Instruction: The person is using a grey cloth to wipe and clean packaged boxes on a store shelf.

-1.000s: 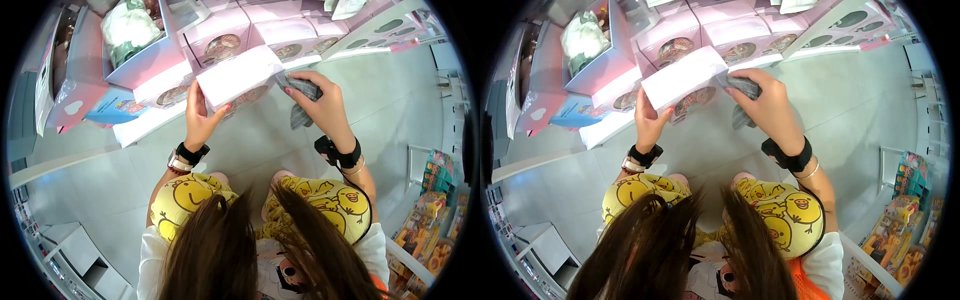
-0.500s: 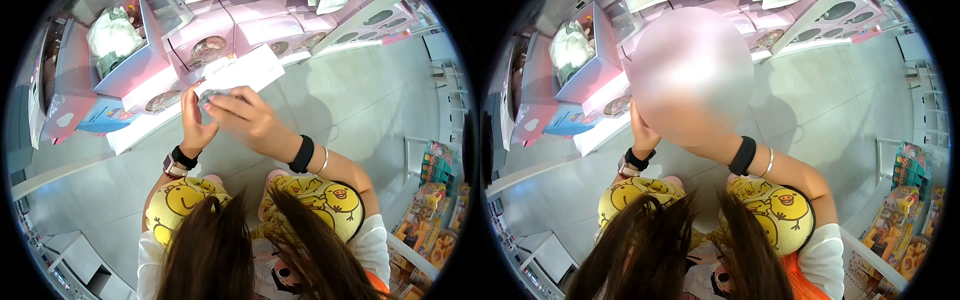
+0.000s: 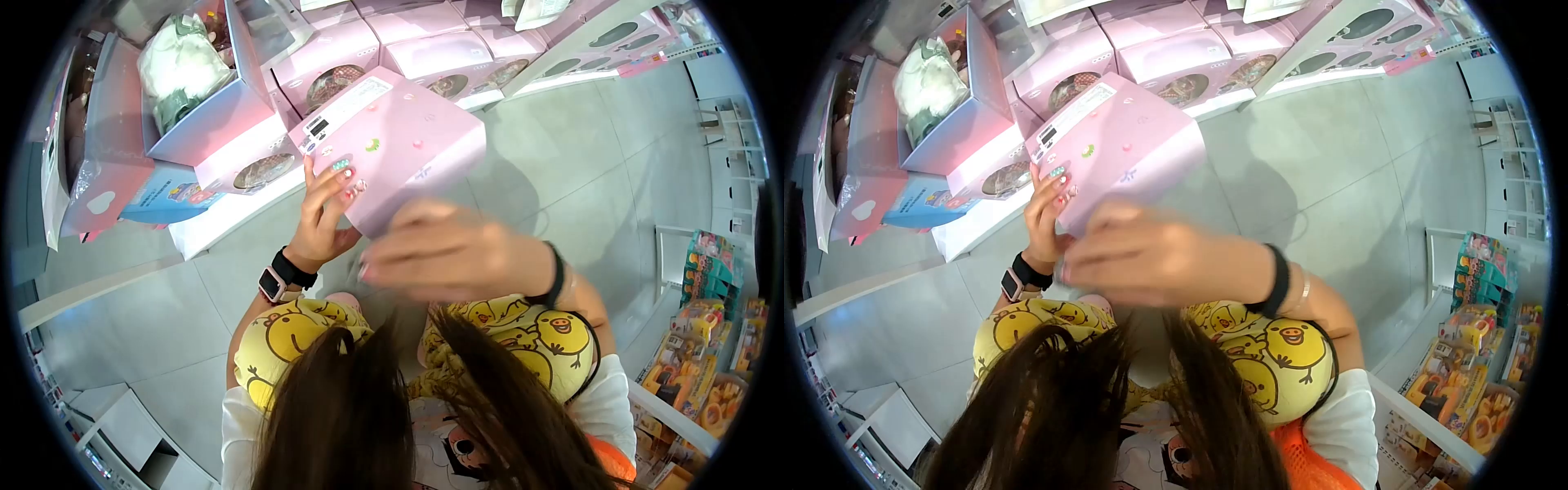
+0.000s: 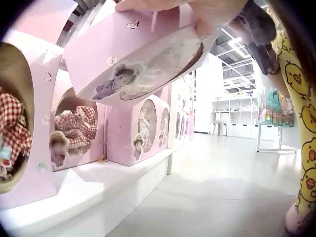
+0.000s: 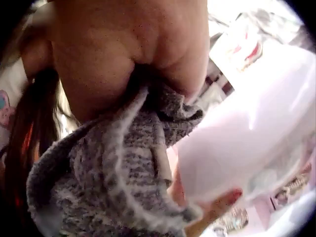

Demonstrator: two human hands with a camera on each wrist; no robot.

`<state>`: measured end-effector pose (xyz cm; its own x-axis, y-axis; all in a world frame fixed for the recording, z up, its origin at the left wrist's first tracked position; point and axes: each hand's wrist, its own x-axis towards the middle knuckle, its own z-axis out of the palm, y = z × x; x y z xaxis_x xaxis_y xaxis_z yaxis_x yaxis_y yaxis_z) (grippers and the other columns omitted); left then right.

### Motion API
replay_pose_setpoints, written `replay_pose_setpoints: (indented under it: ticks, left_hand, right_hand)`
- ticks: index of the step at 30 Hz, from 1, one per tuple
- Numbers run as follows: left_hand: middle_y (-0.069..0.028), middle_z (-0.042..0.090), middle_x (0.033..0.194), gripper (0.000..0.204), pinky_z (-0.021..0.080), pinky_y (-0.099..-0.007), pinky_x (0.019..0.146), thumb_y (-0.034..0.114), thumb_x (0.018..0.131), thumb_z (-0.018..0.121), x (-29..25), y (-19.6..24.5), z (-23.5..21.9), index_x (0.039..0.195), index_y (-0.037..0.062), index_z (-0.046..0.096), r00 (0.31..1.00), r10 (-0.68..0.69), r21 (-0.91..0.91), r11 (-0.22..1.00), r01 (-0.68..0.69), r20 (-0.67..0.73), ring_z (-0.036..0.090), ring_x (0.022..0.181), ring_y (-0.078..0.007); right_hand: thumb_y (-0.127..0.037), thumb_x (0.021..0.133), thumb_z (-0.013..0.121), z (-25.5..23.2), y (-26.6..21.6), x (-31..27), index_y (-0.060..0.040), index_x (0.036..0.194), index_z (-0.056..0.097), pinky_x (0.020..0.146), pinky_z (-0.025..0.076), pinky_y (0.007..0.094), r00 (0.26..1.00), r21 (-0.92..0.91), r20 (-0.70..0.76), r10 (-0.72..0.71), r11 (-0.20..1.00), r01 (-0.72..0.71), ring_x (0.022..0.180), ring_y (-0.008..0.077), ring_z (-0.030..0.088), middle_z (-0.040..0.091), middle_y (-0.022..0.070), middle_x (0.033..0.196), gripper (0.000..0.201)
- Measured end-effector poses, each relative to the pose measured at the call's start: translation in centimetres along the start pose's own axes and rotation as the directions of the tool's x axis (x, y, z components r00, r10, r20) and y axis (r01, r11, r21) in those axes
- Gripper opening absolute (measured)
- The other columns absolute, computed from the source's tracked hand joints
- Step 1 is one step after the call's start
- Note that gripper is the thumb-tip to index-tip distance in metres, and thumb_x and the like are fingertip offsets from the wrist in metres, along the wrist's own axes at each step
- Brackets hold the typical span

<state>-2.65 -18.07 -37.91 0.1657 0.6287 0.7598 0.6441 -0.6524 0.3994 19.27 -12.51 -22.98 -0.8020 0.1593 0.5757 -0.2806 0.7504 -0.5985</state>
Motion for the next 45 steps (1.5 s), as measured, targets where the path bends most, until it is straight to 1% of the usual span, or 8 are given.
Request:
replay_pose_setpoints:
  ticks: [4,10,17,25,31,35,40,45]
  left_hand:
    - [-0.0127,0.05,0.123,0.055,0.017,-0.0672,0.112,-0.011,0.065,0.07,-0.5,0.9,0.0,0.113,0.0097,0.053,0.997,0.079,-0.053,0.995,-0.079,-0.01,0.053,0.119,-0.0344]
    - [-0.0052,0.059,0.116,0.02,0.024,-0.0597,0.114,0.006,0.08,0.07,1.4,1.6,-3.3,0.096,0.016,0.066,0.907,0.346,0.101,0.92,-0.378,0.238,0.056,0.107,-0.0232]
    - [-0.0051,0.056,0.12,0.026,0.028,-0.058,0.113,0.012,0.084,0.064,2.9,2.6,-4.5,0.108,0.0202,0.062,0.765,0.511,-0.013,0.835,-0.551,0.392,0.054,0.114,-0.0208]
    - [-0.004,0.056,0.119,0.022,0.032,-0.0572,0.112,0.015,0.085,0.063,3.9,3.0,-4.7,0.106,0.0195,0.061,0.739,0.534,-0.081,0.829,-0.554,0.411,0.052,0.118,-0.0221]
    - [-0.0051,0.056,0.118,0.021,0.033,-0.0579,0.111,0.016,0.085,0.064,3.6,2.9,-5.1,0.105,0.0175,0.06,0.721,0.547,-0.075,0.815,-0.574,0.426,0.053,0.116,-0.0222]
    - [-0.0044,0.057,0.118,0.019,0.033,-0.0576,0.11,0.015,0.084,0.064,4.0,3.2,-4.8,0.103,0.0176,0.061,0.765,0.514,-0.063,0.843,-0.535,0.388,0.055,0.113,-0.0214]
    - [-0.0052,0.059,0.116,0.022,0.035,-0.056,0.11,0.012,0.084,0.063,3.5,2.7,-4.3,0.105,0.0173,0.062,0.7,0.606,-0.089,0.776,-0.624,0.378,0.058,0.109,-0.0211]
    - [-0.0132,0.062,0.112,0.028,0.036,-0.0559,0.108,0.005,0.081,0.063,3.5,2.7,-4.0,0.108,0.0065,0.062,0.838,0.362,-0.183,0.932,-0.313,0.408,0.058,0.109,-0.0282]
  right_hand:
    - [-0.004,0.074,0.074,-6.5,-0.5,0.2,-0.0072,0.1,0.071,0.082,0.049,0.0334,0.867,-0.264,-0.305,0.394,0.84,-0.474,0.089,0.0219,0.062,0.071,0.0052,0.101,0.026]
    - [-0.004,0.074,0.076,-7.6,0.7,-0.9,-0.0073,0.1,0.072,0.085,0.048,0.0317,0.926,-0.18,0.023,0.378,0.912,-0.368,0.089,0.0227,0.062,0.071,0.0048,0.099,0.027]
    - [-0.005,0.075,0.073,-5.1,0.2,-0.9,-0.0059,0.099,0.071,0.087,0.049,0.0332,0.957,-0.179,0.147,0.251,0.958,-0.224,0.094,0.0269,0.059,0.068,0.0066,0.104,0.025]
    - [-0.003,0.07,0.075,-6.3,5.2,0.4,-0.0082,0.102,0.073,0.084,0.052,0.0358,0.925,-0.453,-0.058,0.374,0.816,-0.359,0.095,0.0282,0.061,0.07,0.0078,0.105,0.032]
    - [-0.003,0.07,0.075,-4.8,1.1,0.5,-0.0068,0.1,0.073,0.081,0.053,0.0351,0.928,-0.068,0.251,0.274,0.962,-0.266,0.092,0.0279,0.062,0.07,0.0072,0.104,0.03]
    - [-0.006,0.074,0.069,-6.6,5.4,-0.9,-0.0032,0.092,0.07,0.087,0.048,0.0372,0.925,-0.495,-0.108,0.365,0.787,-0.368,0.092,0.0279,0.063,0.071,0.008,0.095,0.019]
    - [-0.002,0.072,0.072,-3.9,3.1,-0.3,-0.0072,0.096,0.073,0.084,0.052,0.036,0.936,-0.091,0.097,0.34,0.939,-0.331,0.092,0.027,0.063,0.071,0.0079,0.101,0.025]
    - [-0.005,0.075,0.069,-5.4,6.4,-1.6,-0.0044,0.093,0.072,0.082,0.051,0.0379,0.874,-0.347,0.016,0.485,0.823,-0.45,0.087,0.0303,0.065,0.071,0.0128,0.093,0.019]
